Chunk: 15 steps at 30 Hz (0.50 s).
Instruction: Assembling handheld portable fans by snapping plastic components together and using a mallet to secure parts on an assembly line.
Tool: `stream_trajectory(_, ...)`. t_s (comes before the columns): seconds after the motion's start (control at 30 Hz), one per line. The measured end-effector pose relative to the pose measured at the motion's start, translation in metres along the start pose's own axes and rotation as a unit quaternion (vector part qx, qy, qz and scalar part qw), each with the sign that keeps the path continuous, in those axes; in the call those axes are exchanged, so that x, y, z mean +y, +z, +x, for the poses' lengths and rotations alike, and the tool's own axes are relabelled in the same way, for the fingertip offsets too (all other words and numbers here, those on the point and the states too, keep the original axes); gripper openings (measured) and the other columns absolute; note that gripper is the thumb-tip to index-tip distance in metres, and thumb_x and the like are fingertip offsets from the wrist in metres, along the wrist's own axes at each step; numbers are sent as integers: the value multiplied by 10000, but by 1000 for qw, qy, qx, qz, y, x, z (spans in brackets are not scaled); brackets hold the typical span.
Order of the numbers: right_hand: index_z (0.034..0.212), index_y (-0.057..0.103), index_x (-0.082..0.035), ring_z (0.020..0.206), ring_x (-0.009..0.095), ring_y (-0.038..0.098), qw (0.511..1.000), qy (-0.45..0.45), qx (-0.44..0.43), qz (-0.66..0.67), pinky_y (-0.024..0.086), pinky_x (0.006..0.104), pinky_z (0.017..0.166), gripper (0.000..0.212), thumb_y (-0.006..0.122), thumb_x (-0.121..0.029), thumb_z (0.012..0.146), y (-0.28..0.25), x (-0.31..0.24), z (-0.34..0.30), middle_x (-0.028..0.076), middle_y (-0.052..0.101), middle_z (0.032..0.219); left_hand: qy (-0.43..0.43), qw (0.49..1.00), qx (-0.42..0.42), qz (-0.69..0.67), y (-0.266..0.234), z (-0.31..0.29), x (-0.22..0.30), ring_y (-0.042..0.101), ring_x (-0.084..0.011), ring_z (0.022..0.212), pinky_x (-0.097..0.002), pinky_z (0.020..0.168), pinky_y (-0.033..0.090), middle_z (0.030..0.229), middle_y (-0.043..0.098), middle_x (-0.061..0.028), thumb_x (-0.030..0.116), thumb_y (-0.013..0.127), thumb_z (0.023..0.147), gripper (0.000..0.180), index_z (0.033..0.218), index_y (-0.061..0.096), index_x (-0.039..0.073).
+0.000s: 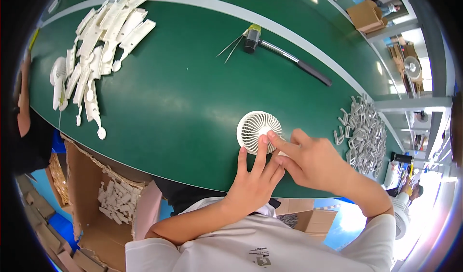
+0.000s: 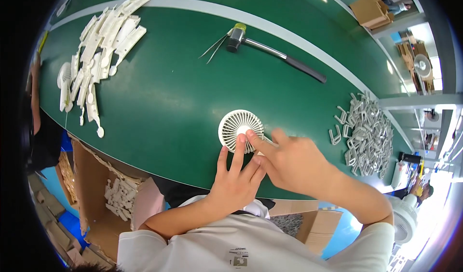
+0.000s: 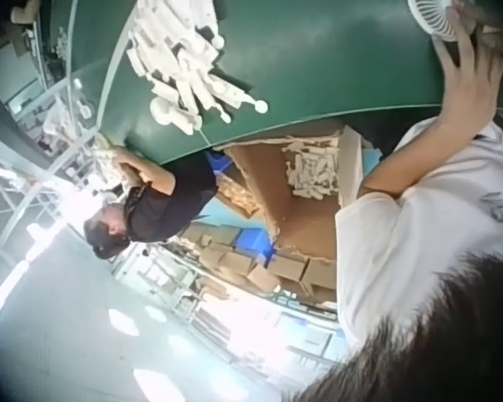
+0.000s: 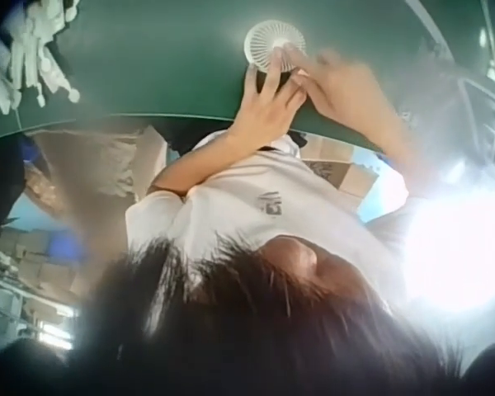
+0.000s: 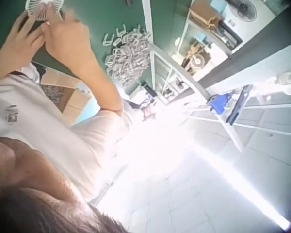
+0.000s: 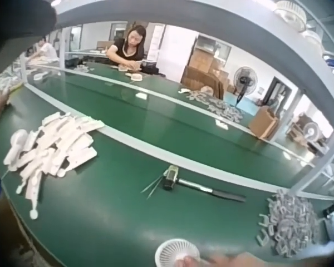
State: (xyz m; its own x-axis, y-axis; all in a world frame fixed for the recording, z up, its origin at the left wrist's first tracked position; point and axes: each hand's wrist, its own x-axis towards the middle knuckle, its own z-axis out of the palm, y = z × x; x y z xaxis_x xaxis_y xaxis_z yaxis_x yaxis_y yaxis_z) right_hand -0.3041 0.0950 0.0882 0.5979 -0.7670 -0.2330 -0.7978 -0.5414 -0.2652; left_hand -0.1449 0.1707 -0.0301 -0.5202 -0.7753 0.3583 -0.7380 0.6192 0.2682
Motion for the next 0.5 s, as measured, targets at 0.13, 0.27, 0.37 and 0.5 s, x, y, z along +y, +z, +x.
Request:
stream_trajectory(0.13,1428,593,-134,616,264,600,1000,16,0,6,522,372,533,567,746,-198,885,-2,-1,-7,102,580,900,20,996,-27,-83,-23,3,-10,371,-516,1446,-679,1024,447,1463,526,-194,276,643,915,384,1184,643,2)
stream_trajectory(0.27,1428,593,-145,899,344,675,996,-3,92,-7,576,423,769,619,789,-238,849,3,-5,-21,153,647,1069,41,978,13,-202,-40,-8,-39,437,-499,1403,-605,1026,483,1419,558,-183,237,720,877,360,1111,682,-34)
stream_trajectory(0.37,1431,587,-136,1111,391,645,985,79,133,73,548,453,920,673,823,-253,812,-1,-9,-38,189,649,1225,43,977,53,-201,-50,11,-50,456,-488,1389,-583,1037,482,1381,586,-162,218,776,832,407,1139,688,-33)
stream_trajectory(0.5,1344,622,-37,1113,385,662,989,73,118,55,551,447,930,608,829,-193,794,20,15,-37,190,667,1267,63,977,21,-203,-42,45,-57,457,-461,1394,-587,1068,425,1364,614,-145,237,832,810,478,1186,673,-12)
